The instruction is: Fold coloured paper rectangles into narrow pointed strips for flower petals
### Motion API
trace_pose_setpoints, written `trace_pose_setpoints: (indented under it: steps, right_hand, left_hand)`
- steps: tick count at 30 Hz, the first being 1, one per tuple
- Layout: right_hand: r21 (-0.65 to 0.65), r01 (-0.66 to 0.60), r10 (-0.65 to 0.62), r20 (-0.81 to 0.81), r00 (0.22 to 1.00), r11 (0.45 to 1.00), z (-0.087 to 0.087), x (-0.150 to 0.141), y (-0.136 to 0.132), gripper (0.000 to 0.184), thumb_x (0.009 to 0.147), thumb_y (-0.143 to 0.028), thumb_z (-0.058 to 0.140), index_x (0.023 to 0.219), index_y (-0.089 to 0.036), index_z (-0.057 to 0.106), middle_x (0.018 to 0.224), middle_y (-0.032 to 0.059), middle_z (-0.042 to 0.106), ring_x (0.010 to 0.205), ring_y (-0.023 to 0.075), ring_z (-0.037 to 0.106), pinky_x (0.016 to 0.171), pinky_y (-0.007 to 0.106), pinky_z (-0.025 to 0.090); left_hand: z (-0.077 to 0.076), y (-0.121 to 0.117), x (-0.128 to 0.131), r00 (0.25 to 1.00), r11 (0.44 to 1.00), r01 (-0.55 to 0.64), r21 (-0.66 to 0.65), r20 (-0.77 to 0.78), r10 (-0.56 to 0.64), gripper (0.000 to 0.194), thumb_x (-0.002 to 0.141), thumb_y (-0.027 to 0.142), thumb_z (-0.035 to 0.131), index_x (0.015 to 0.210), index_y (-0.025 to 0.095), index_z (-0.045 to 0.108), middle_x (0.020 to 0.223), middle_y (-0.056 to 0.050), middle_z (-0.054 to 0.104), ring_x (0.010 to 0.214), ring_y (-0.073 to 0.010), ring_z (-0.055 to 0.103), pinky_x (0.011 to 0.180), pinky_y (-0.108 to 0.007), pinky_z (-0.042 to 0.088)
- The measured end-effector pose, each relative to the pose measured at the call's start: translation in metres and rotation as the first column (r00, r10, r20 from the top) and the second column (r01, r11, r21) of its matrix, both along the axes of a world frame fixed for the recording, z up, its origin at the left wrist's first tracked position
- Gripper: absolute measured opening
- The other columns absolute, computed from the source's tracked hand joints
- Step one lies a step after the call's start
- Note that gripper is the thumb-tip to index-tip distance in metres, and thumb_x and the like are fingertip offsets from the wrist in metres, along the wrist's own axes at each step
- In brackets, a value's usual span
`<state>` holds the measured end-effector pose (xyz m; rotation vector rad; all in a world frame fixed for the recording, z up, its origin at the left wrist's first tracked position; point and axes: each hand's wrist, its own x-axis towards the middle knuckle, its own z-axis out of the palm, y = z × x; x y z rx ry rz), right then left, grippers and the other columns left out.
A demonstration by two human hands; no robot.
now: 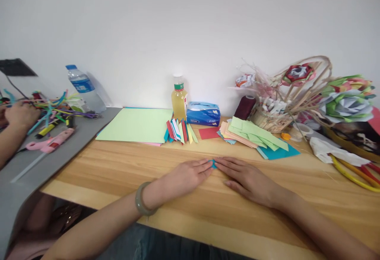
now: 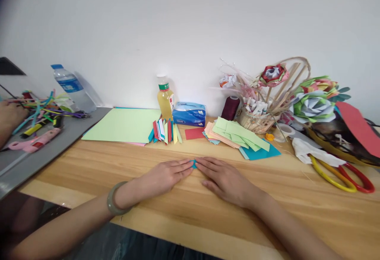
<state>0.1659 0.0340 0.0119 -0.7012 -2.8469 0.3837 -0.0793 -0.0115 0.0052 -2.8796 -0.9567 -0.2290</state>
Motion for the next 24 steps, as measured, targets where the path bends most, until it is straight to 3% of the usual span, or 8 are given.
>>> trace_pose_setpoints:
  steps: [5, 10, 16, 24]
  right_hand:
    - [0.04, 0.063, -0.064, 0.028, 0.998, 0.997, -0.002, 0.006, 0.007, 0.049, 0.092, -0.035, 0.04, 0.139, -0.02, 0.034, 0.139, 0.007, 0.042, 0.126, 0.0233, 0.039, 0.102, 0.045, 0.038]
    - [0.194, 0.189, -0.168, -0.118, 0.979, 0.963, -0.007, 0.009, 0.01, 0.043, 0.092, -0.029, 0.041, 0.134, -0.017, 0.041, 0.132, 0.0119, 0.05, 0.118, 0.0235, 0.047, 0.095, 0.044, 0.044]
    - [0.354, 0.0, 0.027, -0.072, 0.997, 0.935, 0.0, 0.004, 0.006, 0.028, 0.092, -0.019, 0.041, 0.11, -0.018, 0.062, 0.103, 0.0092, 0.066, 0.097, 0.0216, 0.058, 0.083, 0.038, 0.05]
    - [0.449, 0.007, 0.052, -0.118, 0.992, 0.894, 0.002, 0.002, 0.006, 0.023, 0.091, -0.019, 0.042, 0.096, -0.014, 0.065, 0.091, 0.009, 0.066, 0.086, 0.0197, 0.058, 0.074, 0.034, 0.05]
  left_hand:
    - [-0.001, 0.0, -0.003, 1.0, 0.999, 0.01, 0.052, 0.028, -0.011, 0.033, 0.09, 0.009, 0.041, 0.122, 0.007, 0.049, 0.131, -0.013, 0.049, 0.123, -0.0179, 0.044, 0.105, -0.028, 0.036]
    - [-0.006, 0.002, -0.001, 0.999, 0.995, -0.003, 0.101, 0.053, -0.002, 0.029, 0.091, 0.011, 0.041, 0.117, 0.008, 0.054, 0.127, -0.012, 0.054, 0.117, -0.0191, 0.051, 0.102, -0.029, 0.041]
    - [-0.01, 0.004, 0.001, 0.996, 0.99, -0.011, 0.144, 0.09, -0.002, 0.027, 0.092, 0.013, 0.04, 0.112, 0.01, 0.058, 0.12, -0.009, 0.06, 0.109, -0.018, 0.057, 0.097, -0.029, 0.045]
    - [-0.007, 0.004, 0.003, 0.992, 0.978, 0.007, 0.208, 0.121, -0.033, 0.023, 0.09, 0.011, 0.042, 0.104, 0.007, 0.059, 0.107, -0.009, 0.065, 0.101, -0.0189, 0.06, 0.095, -0.03, 0.047]
